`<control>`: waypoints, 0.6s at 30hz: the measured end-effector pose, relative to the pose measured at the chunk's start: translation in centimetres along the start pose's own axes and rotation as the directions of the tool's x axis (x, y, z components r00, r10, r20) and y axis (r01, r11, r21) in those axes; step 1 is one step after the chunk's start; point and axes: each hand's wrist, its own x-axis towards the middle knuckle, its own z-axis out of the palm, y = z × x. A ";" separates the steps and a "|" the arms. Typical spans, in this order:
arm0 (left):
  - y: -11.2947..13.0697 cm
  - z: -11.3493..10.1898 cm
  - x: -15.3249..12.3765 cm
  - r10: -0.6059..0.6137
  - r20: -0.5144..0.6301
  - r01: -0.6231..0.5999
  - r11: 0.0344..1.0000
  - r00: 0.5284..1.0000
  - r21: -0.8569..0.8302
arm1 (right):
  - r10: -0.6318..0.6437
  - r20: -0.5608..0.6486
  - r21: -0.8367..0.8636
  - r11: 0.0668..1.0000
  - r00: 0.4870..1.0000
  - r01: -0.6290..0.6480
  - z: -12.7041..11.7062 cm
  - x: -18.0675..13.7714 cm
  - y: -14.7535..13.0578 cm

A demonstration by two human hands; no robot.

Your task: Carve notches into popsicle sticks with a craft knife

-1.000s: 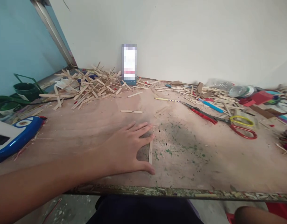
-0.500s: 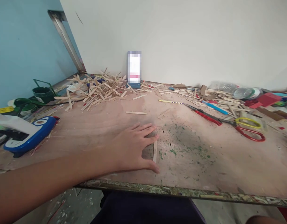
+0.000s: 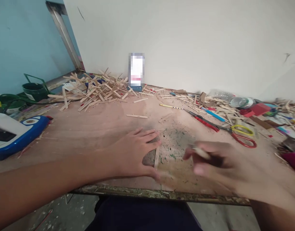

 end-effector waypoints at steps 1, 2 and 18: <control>0.0 0.0 0.0 0.008 0.000 -0.008 1.000 1.000 0.005 | 0.034 0.046 -0.014 0.999 0.998 -0.033 -0.1 1.2 0.0; 0.0 0.0 0.0 0.014 -0.001 -0.014 1.000 1.000 0.005 | 0.078 0.107 -0.032 0.997 0.991 -0.075 -0.2 2.0 0.1; 0.0 0.1 0.0 0.025 0.008 -0.025 1.000 1.000 -0.019 | -0.154 0.272 -0.225 0.950 0.950 0.218 0.5 5.8 -1.1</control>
